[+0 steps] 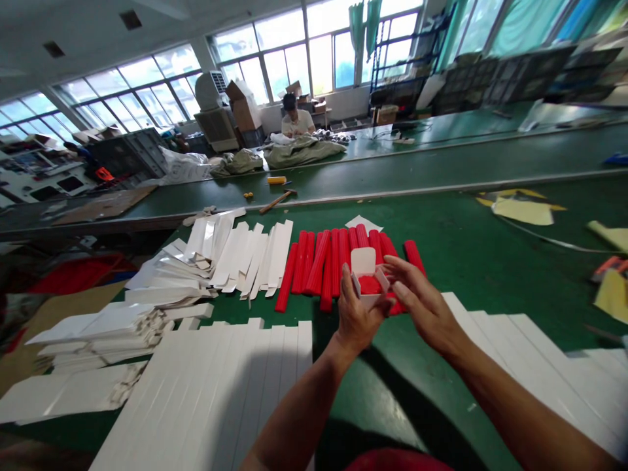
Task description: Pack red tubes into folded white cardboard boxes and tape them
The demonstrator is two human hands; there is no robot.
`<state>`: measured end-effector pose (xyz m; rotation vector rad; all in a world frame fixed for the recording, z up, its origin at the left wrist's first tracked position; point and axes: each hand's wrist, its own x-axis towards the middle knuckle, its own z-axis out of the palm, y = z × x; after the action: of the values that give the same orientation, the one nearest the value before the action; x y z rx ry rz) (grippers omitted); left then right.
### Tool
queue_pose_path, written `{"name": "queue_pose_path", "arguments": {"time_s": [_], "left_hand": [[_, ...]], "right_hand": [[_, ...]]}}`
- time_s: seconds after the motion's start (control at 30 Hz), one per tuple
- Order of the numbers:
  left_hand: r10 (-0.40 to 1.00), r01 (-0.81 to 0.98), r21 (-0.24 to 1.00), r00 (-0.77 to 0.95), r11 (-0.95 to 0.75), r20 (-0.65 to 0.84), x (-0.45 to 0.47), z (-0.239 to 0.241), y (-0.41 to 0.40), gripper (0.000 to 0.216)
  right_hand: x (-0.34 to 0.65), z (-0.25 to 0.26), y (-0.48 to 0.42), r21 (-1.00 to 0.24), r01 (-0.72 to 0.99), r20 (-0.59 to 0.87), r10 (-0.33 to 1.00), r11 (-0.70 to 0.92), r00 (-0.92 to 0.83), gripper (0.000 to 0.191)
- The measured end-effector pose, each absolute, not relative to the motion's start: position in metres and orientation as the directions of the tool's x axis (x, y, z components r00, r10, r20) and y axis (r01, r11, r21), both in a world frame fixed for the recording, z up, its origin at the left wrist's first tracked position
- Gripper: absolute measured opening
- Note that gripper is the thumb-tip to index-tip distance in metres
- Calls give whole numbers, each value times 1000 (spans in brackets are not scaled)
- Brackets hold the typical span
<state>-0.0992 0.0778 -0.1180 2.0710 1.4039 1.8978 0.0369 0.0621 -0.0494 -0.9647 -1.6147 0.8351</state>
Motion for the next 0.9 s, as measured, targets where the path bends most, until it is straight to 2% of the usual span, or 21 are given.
{"name": "queue_pose_path", "arguments": {"time_s": [0.13,0.23,0.37,0.47,0.53,0.63,0.7,0.77,0.9], "left_hand": [[473,618,414,-77,-668,878,-92,-124,81,88],[448,560,416,-89,-716,890,-91,-120,79,74],[614,353,624,-156,-697,774,-93,-99,72,51],[736,221,764,-206,-607,644,-92,-84,68,38],[771,125,806,-239,-578,590,-91,-80,67,27],[803,1,830,-253,-558,540,-89,-78,66,34],[801,41,826,-222,-562,556,-91,-78,66,33],[757,148,785,-207,-602,620,-94,-77,68,38],[607,381,613,-154,-692,780,-105,-76,74,46]], "right_hand": [[32,-67,70,-985,12,172,981,174,-95,50],[25,-75,75,-986,-63,159,986,156,-43,47],[10,-73,75,-953,-215,219,976,215,3,33],[-1,-66,73,-939,-224,252,966,260,60,23],[-6,-63,74,-938,-208,255,959,277,124,21],[-10,-62,80,-929,-200,272,941,312,203,13],[-11,-63,85,-911,-200,318,922,361,219,10],[-10,-67,90,-890,-212,359,908,403,216,18],[-3,-78,91,-875,-301,346,925,379,159,38]]}}
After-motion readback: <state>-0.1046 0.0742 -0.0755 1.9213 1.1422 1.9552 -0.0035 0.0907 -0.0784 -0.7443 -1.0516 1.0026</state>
